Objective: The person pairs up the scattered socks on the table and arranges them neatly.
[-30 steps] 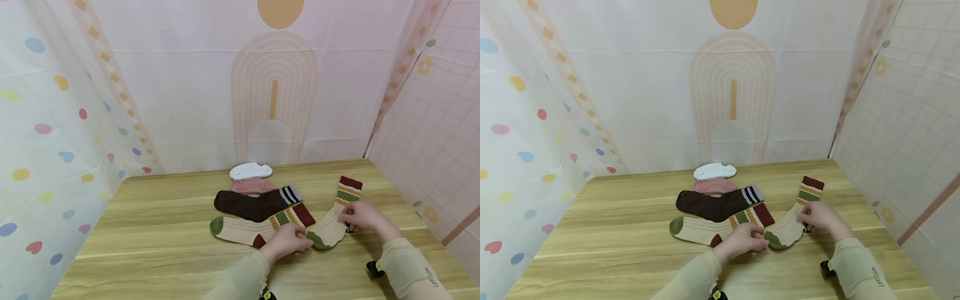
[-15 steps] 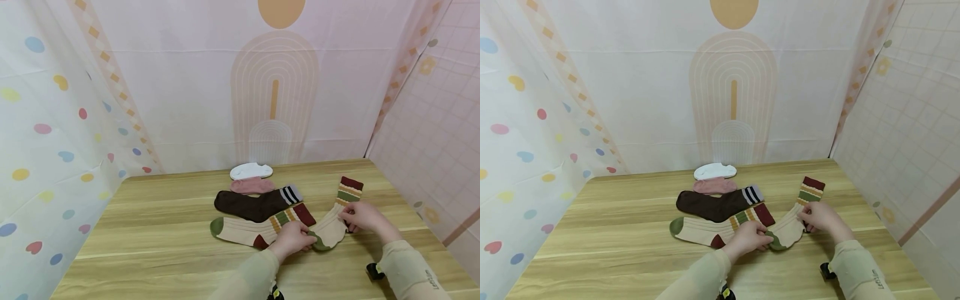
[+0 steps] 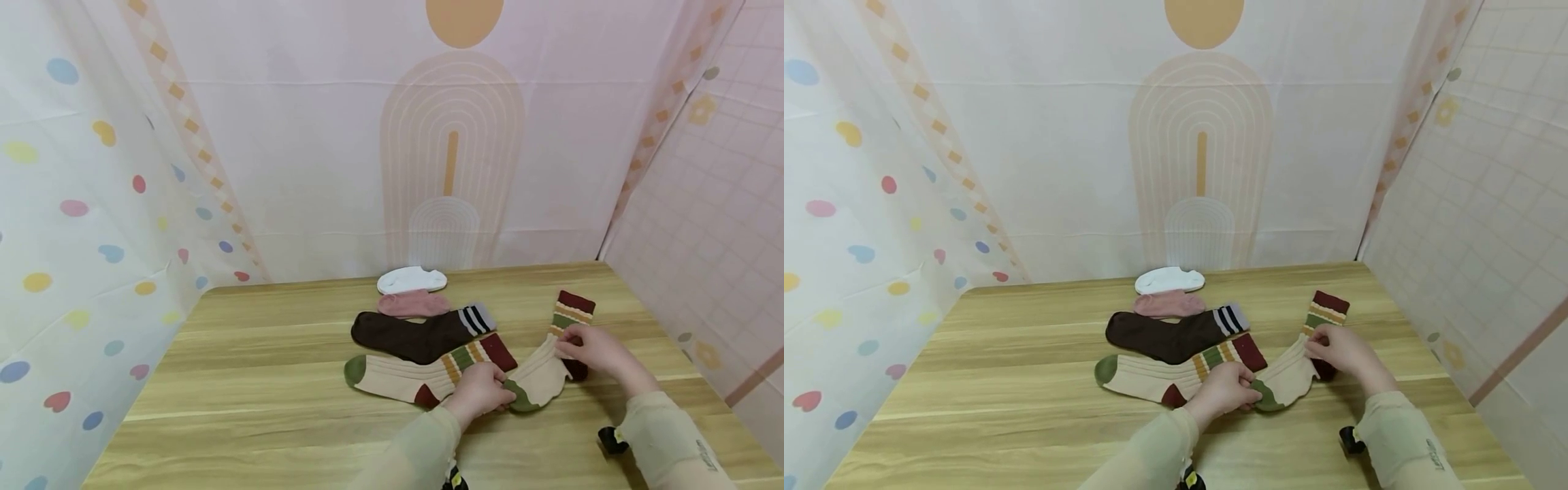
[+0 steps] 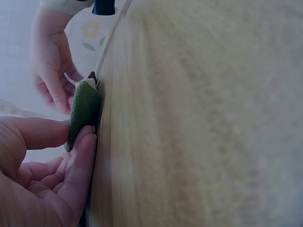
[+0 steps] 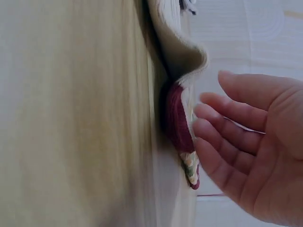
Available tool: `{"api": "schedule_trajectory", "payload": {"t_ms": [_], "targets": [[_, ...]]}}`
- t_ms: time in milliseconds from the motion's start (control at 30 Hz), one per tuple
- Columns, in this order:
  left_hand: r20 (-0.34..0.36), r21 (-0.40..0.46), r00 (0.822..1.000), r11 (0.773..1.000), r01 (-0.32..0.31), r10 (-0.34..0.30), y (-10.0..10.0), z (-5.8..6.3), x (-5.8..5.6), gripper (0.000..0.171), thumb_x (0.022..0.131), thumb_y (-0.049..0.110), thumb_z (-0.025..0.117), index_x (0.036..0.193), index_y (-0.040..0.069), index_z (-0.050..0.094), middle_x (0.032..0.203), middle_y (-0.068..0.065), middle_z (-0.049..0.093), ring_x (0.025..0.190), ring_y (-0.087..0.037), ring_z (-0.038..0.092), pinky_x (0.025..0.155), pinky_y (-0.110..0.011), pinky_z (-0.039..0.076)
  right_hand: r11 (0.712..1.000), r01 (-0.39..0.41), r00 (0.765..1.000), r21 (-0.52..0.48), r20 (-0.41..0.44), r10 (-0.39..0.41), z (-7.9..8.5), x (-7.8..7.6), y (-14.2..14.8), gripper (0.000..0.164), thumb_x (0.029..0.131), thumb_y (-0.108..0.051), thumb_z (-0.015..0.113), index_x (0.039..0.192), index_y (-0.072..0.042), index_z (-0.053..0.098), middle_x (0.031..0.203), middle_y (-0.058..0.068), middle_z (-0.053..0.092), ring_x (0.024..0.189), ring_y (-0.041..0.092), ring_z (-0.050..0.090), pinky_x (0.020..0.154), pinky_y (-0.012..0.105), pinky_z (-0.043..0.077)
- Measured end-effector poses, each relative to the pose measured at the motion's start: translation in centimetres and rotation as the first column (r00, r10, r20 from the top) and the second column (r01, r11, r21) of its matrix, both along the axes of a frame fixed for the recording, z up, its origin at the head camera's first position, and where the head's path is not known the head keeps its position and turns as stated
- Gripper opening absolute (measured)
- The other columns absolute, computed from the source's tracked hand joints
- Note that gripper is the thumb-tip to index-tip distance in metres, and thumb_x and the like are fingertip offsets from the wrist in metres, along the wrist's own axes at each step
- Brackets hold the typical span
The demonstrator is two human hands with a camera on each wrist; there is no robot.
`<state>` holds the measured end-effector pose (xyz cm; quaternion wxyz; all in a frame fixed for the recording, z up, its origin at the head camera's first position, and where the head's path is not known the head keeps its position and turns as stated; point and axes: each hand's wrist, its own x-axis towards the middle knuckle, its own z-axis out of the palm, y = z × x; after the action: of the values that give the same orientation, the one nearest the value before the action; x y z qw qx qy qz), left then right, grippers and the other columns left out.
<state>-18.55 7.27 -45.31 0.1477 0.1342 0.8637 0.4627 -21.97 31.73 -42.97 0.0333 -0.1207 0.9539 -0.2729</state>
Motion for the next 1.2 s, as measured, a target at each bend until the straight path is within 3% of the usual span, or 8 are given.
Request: {"api": "schedule_trajectory", "payload": {"t_ms": [167,367,600,867,1200], "targets": [[-0.019,-0.014,1.000,1.000,0.007,-0.007,0.0,0.0,0.1,0.018,0.075,0.009,0.075,0.089,0.001,0.066,0.075,0.001,0.061,0.052,-0.009,0.061,0.052,-0.019,0.046,1.000,-0.002,0.993,0.002,-0.122,0.002,-0.2,-1.5,1.0,0.018,0.087,-0.011,0.062,0.098,0.004,0.063,0.089,0.013,0.062,0.078,0.026,0.058,0.069,0.043,0.047],[-0.029,-0.006,0.999,1.000,0.014,-0.014,-0.1,0.0,0.2,0.019,0.075,0.009,0.075,0.090,0.001,0.066,0.071,0.002,0.061,0.052,-0.008,0.060,0.055,-0.018,0.046,0.997,0.070,0.984,0.038,-0.165,-0.063,-0.2,-2.9,2.4,0.032,0.087,-0.012,0.062,0.109,0.011,0.057,0.104,0.029,0.058,0.094,0.044,0.054,0.079,0.055,0.043],[-0.031,0.010,0.999,1.000,0.019,-0.018,-0.3,-0.2,0.2,0.020,0.076,0.010,0.074,0.092,0.002,0.066,0.067,0.002,0.062,0.052,-0.007,0.059,0.055,-0.018,0.046,0.985,0.109,0.977,0.133,-0.198,-0.081,-0.3,-4.5,2.9,0.040,0.086,-0.016,0.062,0.114,0.012,0.055,0.112,0.034,0.052,0.103,0.050,0.046,0.087,0.059,0.037],[-0.031,0.030,0.999,0.999,0.020,-0.019,-0.3,-0.3,0.1,0.020,0.076,0.009,0.075,0.092,0.001,0.066,0.071,0.002,0.063,0.057,-0.006,0.058,0.057,-0.018,0.046,0.975,0.114,0.982,0.191,-0.173,-0.081,-0.3,-6.1,3.2,0.046,0.088,-0.018,0.059,0.118,0.016,0.049,0.112,0.037,0.050,0.102,0.051,0.046,0.086,0.058,0.037],[-0.033,0.026,0.999,1.000,0.011,-0.010,-0.4,-0.2,0.2,0.019,0.075,0.010,0.075,0.090,0.003,0.066,0.070,0.004,0.062,0.061,-0.004,0.056,0.058,-0.018,0.045,0.968,0.120,0.993,0.219,-0.035,-0.115,-0.8,-6.8,3.6,0.054,0.093,-0.015,0.049,0.133,0.017,0.031,0.129,0.041,0.033,0.116,0.056,0.032,0.094,0.062,0.029]]}}
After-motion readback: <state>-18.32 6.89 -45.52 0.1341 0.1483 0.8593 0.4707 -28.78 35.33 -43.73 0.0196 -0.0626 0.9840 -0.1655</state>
